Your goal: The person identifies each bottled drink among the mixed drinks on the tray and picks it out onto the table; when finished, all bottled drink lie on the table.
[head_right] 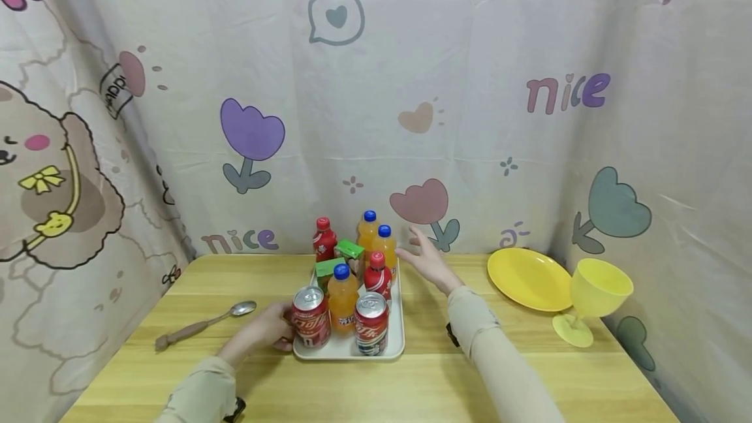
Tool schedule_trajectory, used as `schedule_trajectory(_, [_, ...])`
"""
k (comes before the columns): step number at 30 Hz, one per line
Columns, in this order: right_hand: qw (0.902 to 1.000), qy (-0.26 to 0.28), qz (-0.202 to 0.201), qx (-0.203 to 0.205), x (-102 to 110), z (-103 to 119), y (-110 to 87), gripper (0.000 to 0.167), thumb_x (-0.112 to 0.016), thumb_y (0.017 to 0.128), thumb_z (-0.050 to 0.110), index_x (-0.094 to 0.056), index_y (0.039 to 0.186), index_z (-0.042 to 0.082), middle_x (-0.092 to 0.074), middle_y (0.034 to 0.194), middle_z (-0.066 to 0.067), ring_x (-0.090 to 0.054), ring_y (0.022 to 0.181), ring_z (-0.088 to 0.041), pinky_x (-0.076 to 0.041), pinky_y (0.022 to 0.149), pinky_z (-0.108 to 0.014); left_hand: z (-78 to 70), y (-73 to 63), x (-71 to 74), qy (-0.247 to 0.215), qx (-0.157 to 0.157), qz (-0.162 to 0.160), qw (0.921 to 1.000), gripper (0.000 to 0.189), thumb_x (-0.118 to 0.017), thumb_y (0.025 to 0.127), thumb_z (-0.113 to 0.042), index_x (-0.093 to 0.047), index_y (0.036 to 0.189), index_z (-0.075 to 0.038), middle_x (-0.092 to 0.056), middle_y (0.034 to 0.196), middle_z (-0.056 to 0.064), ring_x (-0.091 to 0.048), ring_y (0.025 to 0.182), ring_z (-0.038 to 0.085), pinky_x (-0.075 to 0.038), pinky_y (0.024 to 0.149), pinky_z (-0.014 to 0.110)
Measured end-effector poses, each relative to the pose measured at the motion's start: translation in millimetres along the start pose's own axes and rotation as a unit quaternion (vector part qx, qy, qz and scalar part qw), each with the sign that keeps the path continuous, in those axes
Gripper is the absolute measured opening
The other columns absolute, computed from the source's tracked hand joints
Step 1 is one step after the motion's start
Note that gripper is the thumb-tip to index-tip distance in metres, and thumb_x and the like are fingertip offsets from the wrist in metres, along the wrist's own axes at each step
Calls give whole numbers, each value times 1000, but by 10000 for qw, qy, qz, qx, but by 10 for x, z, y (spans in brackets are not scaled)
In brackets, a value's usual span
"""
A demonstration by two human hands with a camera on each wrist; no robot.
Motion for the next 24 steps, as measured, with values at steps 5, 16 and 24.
schedule_trajectory(5, [9987,464,193,9,-96,3,78,82,-64,104,35,-17,169,17,-27,170,-27,-36,153,-52,-46,115,-74,15,18,-3,-24,49,16,10000,74,-53,70,23,-49,144,14,-54,91,9,-60,76,22,-64,60,30])
schedule_trajectory(16, [9962,789,356,-87,-323,-63,229,69,-63,104,20,-29,164,19,-32,166,-28,-38,150,-53,-53,109,-71,19,-4,-1,-134,85,144,9998,71,-51,71,24,-52,141,11,-52,93,8,-60,78,22,-65,62,30])
schedule_trajectory(24, [9944,1050,119,-81,-373,-72,277,59,-63,103,13,-40,157,19,-45,160,-26,-57,135,-47,-67,93,-55,-13,-1,-17,89,268,13,9996,72,-50,68,25,-54,138,9,-50,89,7,-59,75,21,-63,59,27])
Point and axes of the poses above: each hand's wrist, its own y-axis towards the middle knuckle, its own x-axis out of the back of the hand, z = x × y, the point moved 3 cm from there along y, towards the middle knuckle
